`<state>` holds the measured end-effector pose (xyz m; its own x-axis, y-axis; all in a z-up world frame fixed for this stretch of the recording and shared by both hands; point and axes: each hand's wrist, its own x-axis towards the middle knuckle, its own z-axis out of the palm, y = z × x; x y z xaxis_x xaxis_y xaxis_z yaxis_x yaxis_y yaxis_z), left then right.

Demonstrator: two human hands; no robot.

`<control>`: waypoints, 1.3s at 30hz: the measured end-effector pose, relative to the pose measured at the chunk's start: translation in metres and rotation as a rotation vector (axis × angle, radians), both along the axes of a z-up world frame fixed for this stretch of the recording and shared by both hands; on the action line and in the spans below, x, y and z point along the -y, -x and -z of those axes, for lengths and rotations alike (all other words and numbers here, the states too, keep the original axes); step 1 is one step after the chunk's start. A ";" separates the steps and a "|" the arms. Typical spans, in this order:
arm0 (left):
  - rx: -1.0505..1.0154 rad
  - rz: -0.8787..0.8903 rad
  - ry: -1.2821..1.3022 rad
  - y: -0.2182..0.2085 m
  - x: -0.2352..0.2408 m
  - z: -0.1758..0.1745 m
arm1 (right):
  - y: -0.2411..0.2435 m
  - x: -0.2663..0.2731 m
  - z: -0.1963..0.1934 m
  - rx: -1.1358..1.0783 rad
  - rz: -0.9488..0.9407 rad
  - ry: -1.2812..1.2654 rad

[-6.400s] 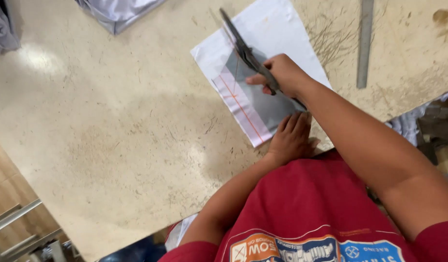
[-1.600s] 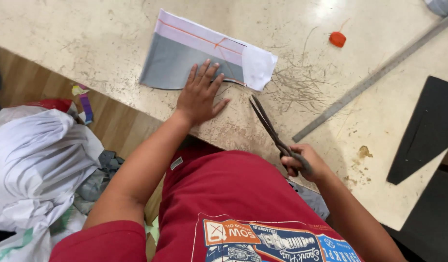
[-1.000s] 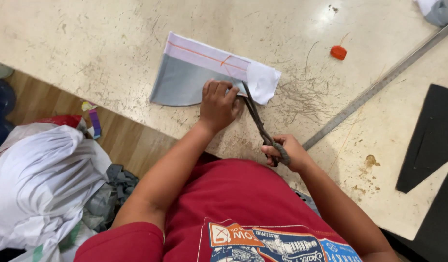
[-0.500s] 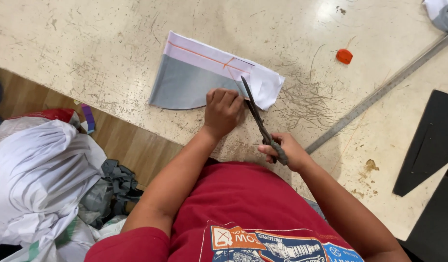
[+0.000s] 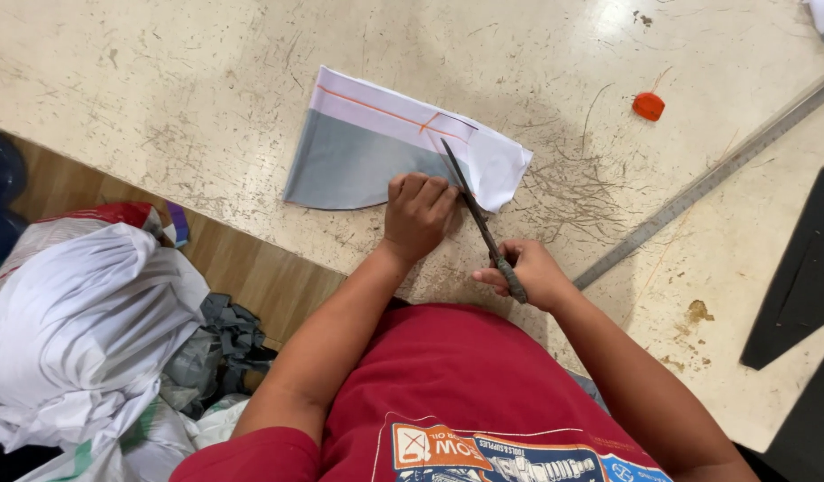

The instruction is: Marking fabric with a ruler and chalk, cutting it with scissors, and then folding and rolling the fabric pieces for organization.

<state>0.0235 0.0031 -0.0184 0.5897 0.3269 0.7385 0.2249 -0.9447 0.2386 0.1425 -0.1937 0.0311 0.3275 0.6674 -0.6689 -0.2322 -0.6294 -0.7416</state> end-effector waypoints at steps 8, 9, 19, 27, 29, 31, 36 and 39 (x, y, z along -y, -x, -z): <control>-0.003 -0.023 -0.031 -0.002 -0.003 0.003 | -0.008 -0.010 -0.008 0.085 -0.106 0.015; -0.002 -0.027 -0.035 0.000 -0.001 0.002 | -0.010 -0.011 -0.011 0.086 -0.109 0.010; 0.011 -0.026 0.007 0.003 0.001 0.002 | -0.012 -0.040 -0.026 0.096 -0.137 0.090; 0.014 -0.003 0.025 0.000 -0.005 -0.006 | -0.022 -0.044 -0.016 0.063 -0.109 0.138; 0.006 0.004 0.031 0.005 0.000 -0.001 | -0.024 -0.053 -0.028 0.162 -0.228 0.173; 0.014 0.009 0.039 0.007 0.001 -0.004 | -0.022 -0.062 -0.032 0.162 -0.230 0.176; 0.031 -0.002 0.040 0.006 0.000 -0.002 | -0.024 -0.063 -0.018 0.162 -0.221 0.179; 0.023 -0.005 0.081 0.011 0.002 -0.008 | -0.020 -0.055 -0.002 0.119 -0.152 0.166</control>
<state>0.0129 0.0015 -0.0102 0.5714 0.3893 0.7224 0.2233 -0.9208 0.3197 0.1627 -0.1391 0.0335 0.3146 0.5987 -0.7366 -0.0433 -0.7661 -0.6412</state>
